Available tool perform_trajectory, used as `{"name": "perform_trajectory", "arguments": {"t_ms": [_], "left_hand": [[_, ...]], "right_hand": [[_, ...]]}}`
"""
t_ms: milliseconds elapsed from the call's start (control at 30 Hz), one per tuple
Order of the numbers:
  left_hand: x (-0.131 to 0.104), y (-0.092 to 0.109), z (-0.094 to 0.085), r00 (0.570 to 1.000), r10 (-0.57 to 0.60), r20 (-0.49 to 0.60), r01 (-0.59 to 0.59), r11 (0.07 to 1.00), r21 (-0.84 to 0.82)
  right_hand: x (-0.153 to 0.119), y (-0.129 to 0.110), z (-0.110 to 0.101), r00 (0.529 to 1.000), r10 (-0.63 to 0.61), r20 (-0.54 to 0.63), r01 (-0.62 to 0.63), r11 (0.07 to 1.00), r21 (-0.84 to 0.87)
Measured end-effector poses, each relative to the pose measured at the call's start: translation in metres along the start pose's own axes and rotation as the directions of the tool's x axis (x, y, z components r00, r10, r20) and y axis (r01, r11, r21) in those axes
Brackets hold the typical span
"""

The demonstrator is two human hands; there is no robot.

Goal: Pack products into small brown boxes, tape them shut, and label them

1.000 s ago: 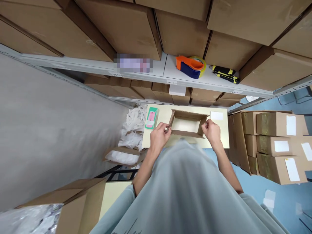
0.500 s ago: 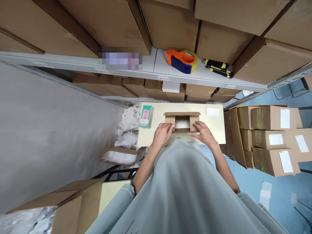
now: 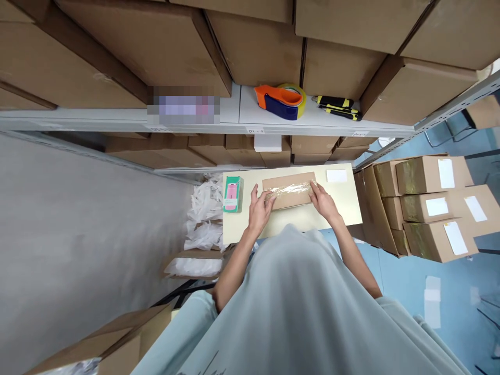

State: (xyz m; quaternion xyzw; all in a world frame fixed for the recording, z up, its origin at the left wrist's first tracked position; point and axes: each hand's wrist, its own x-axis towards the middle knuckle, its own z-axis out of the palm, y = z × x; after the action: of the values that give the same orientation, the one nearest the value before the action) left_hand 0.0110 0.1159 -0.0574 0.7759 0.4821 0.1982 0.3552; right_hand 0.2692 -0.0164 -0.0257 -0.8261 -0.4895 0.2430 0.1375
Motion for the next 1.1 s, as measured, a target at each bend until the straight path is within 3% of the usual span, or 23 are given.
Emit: {"name": "perform_trajectory", "arguments": {"t_ms": [67, 200, 333, 433, 567, 767, 833, 900, 967, 1100], "left_hand": [[-0.002, -0.001, 0.004, 0.999, -0.049, 0.009, 0.049, 0.998, -0.039], [0.003, 0.006, 0.006, 1.000, -0.013, 0.017, 0.014, 0.997, -0.070], [0.016, 0.024, 0.005, 0.999, 0.046, 0.008, -0.045, 0.993, -0.105], [0.029, 0.041, 0.012, 0.994, 0.088, 0.060, -0.079, 0.987, -0.143], [0.039, 0.066, 0.032, 0.966, 0.177, 0.186, -0.146, 0.975, -0.169], [0.027, 0.097, 0.072, 0.852, 0.402, 0.335, -0.304, 0.901, -0.310], [0.021, 0.103, 0.083, 0.819, 0.426, 0.385, -0.295, 0.887, -0.355], [0.018, 0.105, 0.091, 0.814, 0.387, 0.434, -0.235, 0.902, -0.363], [0.019, 0.102, 0.095, 0.828, 0.316, 0.463, -0.160, 0.925, -0.346], [0.033, 0.085, 0.090, 0.874, 0.189, 0.447, -0.030, 0.940, -0.339]], "right_hand": [[-0.002, -0.005, 0.006, 0.999, 0.035, -0.007, -0.035, 0.999, 0.020], [-0.018, -0.014, 0.012, 0.983, 0.134, -0.123, -0.117, 0.984, 0.134], [-0.041, -0.022, 0.011, 0.913, 0.300, -0.277, -0.232, 0.939, 0.253], [-0.061, -0.022, 0.008, 0.807, 0.475, -0.350, -0.383, 0.873, 0.302], [-0.095, -0.014, 0.004, 0.609, 0.675, -0.417, -0.577, 0.737, 0.351], [-0.160, -0.002, 0.012, 0.362, 0.795, -0.486, -0.679, 0.583, 0.446], [-0.177, -0.001, 0.017, 0.287, 0.820, -0.495, -0.709, 0.530, 0.466], [-0.187, -0.003, 0.020, 0.232, 0.843, -0.484, -0.734, 0.479, 0.482], [-0.189, -0.005, 0.021, 0.229, 0.854, -0.466, -0.740, 0.464, 0.487], [-0.170, -0.005, 0.013, 0.352, 0.818, -0.454, -0.688, 0.555, 0.467]]}}
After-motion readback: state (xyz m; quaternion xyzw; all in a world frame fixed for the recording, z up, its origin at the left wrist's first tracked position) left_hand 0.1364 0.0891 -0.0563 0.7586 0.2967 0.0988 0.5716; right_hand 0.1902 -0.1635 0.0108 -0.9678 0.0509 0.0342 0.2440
